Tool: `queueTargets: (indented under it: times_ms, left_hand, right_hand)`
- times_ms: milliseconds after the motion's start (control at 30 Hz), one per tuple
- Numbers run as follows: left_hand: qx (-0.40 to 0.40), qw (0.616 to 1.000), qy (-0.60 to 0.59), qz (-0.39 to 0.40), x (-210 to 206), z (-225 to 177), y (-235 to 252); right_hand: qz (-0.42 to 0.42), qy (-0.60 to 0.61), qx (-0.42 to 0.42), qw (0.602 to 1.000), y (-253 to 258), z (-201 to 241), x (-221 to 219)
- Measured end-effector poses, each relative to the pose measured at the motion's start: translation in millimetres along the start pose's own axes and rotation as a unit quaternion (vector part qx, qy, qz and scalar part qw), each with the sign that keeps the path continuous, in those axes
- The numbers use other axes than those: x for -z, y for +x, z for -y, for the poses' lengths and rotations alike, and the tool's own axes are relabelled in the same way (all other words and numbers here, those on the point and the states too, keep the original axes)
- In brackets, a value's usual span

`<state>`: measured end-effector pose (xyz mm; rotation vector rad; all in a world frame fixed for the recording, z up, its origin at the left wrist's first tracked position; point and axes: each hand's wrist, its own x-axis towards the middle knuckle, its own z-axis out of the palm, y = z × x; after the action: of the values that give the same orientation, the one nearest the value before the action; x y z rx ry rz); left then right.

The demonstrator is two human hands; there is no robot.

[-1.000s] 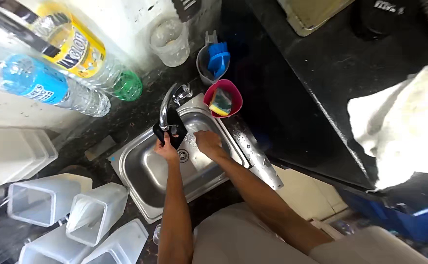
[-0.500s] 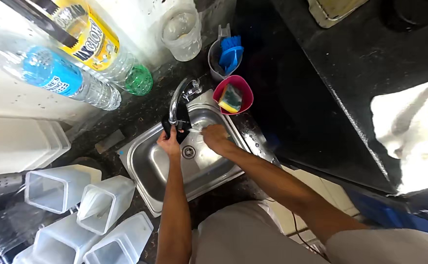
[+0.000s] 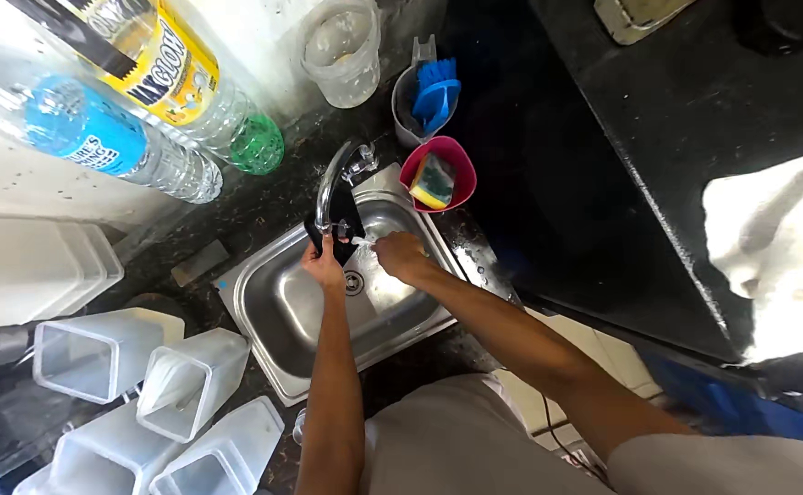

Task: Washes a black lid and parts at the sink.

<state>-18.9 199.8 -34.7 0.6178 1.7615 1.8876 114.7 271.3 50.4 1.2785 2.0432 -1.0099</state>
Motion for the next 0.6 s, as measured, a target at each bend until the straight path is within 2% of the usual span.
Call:
queueTargets:
  times_ms: [67,167,233,300,433,600]
  left_hand:
    - [0.018,1.000,0.008,-0.018,-5.4,-2.7,1.9]
    - [0.041,0.998,0.020,-0.039,-8.9,-1.3,5.5]
    - [0.050,0.998,0.028,-0.034,-12.1,1.4,6.6]
    - [0.054,0.997,0.034,-0.032,-15.6,-0.2,5.7]
    - [0.063,0.996,0.049,-0.029,-14.3,-4.3,3.9]
    - [0.030,0.993,0.104,-0.047,-4.6,-17.5,9.5]
  right_hand:
    - [0.003,0.006,-0.041,0.999,-13.0,-4.2,4.8]
    - [-0.029,-0.005,0.023,0.999,-22.4,-0.7,1.2]
    - [-0.058,-0.020,0.055,0.997,-3.7,-0.7,-11.2]
    - [-0.059,-0.026,0.045,0.997,8.1,-2.2,-9.1]
    - [-0.040,-0.043,0.056,0.997,-3.0,12.8,8.5]
    - [-0.041,-0.061,-0.002,0.997,-5.8,-4.1,16.7]
